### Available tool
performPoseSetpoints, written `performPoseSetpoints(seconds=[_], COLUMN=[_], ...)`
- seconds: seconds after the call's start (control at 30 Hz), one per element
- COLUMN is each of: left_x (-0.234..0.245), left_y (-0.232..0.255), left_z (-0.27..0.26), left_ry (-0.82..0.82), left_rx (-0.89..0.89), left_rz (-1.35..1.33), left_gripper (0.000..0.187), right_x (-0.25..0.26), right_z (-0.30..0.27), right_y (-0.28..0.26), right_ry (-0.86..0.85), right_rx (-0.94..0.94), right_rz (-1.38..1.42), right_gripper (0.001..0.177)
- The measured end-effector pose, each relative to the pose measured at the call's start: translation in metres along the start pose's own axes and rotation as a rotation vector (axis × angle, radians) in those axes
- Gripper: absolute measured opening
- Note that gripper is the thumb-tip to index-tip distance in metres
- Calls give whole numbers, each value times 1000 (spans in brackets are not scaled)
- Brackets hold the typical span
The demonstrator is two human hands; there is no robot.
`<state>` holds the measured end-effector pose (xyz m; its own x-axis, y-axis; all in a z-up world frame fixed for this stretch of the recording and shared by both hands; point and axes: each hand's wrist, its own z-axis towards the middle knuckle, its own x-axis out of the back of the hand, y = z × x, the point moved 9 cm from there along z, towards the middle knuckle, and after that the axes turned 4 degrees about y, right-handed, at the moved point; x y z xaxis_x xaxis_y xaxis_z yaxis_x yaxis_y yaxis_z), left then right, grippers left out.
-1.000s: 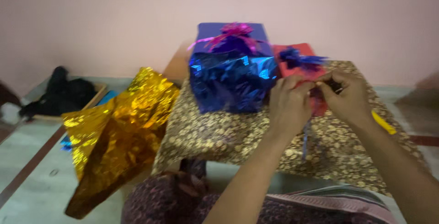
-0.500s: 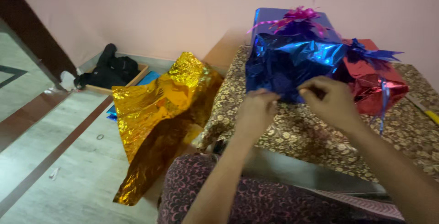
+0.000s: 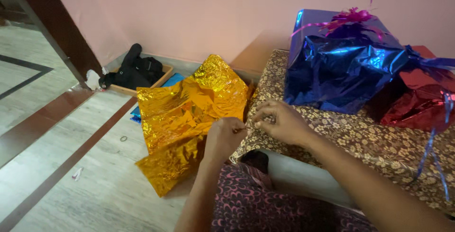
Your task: The person wraps a blue gift box with shiny blue paper, then ties a pink ribbon around it. They also tie a blue ribbon around a red gift box and place a gold-wrapped box on the table.
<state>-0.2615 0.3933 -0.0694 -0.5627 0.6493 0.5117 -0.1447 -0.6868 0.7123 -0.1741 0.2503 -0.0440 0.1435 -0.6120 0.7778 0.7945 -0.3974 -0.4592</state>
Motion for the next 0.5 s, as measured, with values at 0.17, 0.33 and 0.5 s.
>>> performPoseSetpoints(seconds=[0.17, 0.33, 0.5], left_x=[2, 3, 7], left_y=[-16, -4, -2], left_z=[-4, -2, -11], left_ry=[15, 32, -27], left_rx=[71, -10, 24], left_rz=[-123, -102, -127], left_gripper=[18, 14, 10], right_x=[-14, -18, -15], right_z=[5, 7, 6], right_y=[-2, 0, -1], right_ry=[-75, -94, -119], right_rx=[-19, -80, -139], right_rz=[-70, -117, -111], right_gripper=[25, 24, 23])
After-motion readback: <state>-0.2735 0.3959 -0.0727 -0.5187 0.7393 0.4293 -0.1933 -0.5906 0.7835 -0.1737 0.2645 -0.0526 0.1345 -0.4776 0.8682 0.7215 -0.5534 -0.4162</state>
